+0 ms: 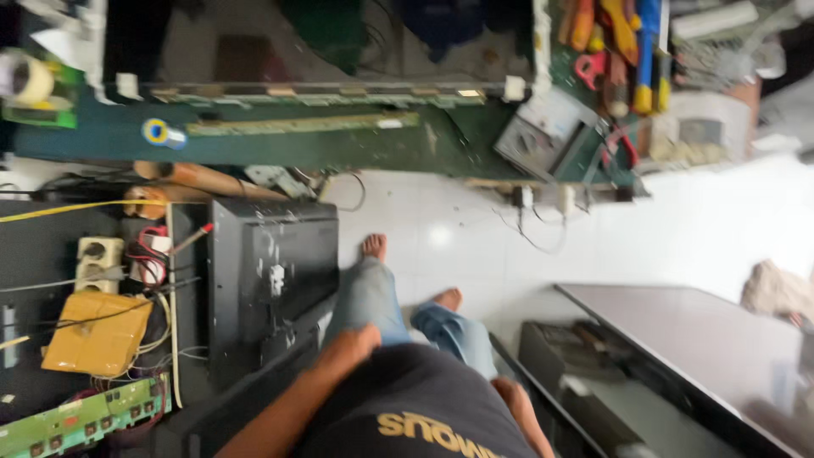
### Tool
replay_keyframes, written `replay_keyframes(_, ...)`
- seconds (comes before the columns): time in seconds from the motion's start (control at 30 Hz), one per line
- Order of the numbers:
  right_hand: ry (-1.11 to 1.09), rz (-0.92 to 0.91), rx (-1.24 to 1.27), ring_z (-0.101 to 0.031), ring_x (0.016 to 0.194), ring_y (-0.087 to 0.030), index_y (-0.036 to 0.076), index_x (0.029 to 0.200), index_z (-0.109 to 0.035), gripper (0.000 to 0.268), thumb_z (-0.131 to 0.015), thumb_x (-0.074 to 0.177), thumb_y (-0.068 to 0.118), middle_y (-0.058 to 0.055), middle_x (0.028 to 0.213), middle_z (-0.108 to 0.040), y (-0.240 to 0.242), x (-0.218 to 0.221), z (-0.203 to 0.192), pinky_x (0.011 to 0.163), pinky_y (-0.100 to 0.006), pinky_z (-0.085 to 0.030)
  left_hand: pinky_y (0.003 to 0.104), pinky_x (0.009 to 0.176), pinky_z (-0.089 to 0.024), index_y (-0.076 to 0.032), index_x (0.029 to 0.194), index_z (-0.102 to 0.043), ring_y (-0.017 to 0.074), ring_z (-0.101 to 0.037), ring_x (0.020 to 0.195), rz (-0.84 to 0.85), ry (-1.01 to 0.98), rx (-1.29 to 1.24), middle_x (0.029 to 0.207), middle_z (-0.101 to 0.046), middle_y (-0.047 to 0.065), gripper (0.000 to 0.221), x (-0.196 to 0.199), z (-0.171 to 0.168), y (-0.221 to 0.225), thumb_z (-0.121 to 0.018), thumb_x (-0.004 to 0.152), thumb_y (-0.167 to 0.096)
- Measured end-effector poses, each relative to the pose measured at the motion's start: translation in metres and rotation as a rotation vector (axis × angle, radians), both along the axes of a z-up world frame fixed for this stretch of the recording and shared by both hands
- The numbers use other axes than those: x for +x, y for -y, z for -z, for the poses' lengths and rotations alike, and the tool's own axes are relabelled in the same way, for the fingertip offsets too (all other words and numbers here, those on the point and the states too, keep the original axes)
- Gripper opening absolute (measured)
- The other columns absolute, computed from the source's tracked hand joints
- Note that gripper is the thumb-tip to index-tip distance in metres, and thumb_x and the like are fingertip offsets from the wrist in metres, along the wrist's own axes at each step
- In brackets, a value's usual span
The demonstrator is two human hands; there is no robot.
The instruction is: The person uses a multimeter to test points on a circuit board and then applies a soldering iron to components.
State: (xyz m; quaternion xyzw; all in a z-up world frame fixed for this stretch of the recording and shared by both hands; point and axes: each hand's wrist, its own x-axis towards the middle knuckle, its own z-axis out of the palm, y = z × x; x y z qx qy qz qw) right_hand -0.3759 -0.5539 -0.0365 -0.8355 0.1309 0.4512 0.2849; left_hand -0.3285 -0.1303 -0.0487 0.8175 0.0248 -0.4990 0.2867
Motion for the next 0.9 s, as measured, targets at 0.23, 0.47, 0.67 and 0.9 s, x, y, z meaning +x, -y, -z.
replay_keyframes(0.23, -0.312, 0.051, 0.085, -0.056, 0.079, -0.011, 0.009, 0.076, -0.062, 0.026, -0.060, 0.090, 0.031, -0.004, 0.078, -0.069, -0.021, 0.014, -0.051, 0.073, -0.036, -0.044, 0.057, 0.064, -0.043, -0.022, 0.082, -0.065, 0.0370, -0.063, 0.080, 0.154, 0.317, 0.054, 0.088, -0.060, 0.009, 0.029, -0.022, -0.002, 0.000, -0.052, 0.100, -0.039)
replay_keyframes(0.47, -0.095, -0.221, 0.104, -0.078, 0.101, -0.026, 0.016, 0.124, -0.071, 0.040, -0.061, 0.087, 0.028, -0.010, 0.110, -0.085, -0.141, 0.162, -0.072, 0.082, -0.041, -0.059, 0.048, 0.068, -0.036, -0.023, 0.086, -0.050, 0.0240, -0.054, 0.076, 0.001, -0.203, -0.014, 0.081, -0.054, 0.003, 0.022, -0.018, 0.024, -0.014, -0.048, 0.095, -0.043)
replay_keyframes(0.67, 0.181, -0.372, 0.013, -0.069, 0.085, -0.026, 0.027, 0.124, -0.064, 0.032, -0.066, 0.093, 0.034, -0.006, 0.093, -0.076, -0.082, 0.188, 0.131, 0.074, -0.039, -0.055, 0.036, 0.060, -0.036, -0.015, 0.082, -0.044, 0.0144, -0.038, 0.056, 0.118, -0.474, -0.105, 0.079, -0.042, 0.003, 0.034, 0.160, 0.043, -0.009, -0.051, 0.108, -0.035)
replay_keyframes(0.9, 0.178, -0.396, 0.098, -0.077, 0.077, -0.011, 0.029, 0.120, -0.076, 0.028, -0.076, 0.097, 0.044, 0.008, 0.081, -0.084, -0.069, 0.321, 0.338, 0.077, -0.029, -0.056, 0.047, 0.088, -0.056, -0.018, 0.124, -0.068, 0.0325, -0.074, 0.104, 0.048, 0.539, -0.173, 0.121, -0.076, 0.011, 0.031, 0.307, 0.387, 0.006, -0.069, 0.098, -0.036)
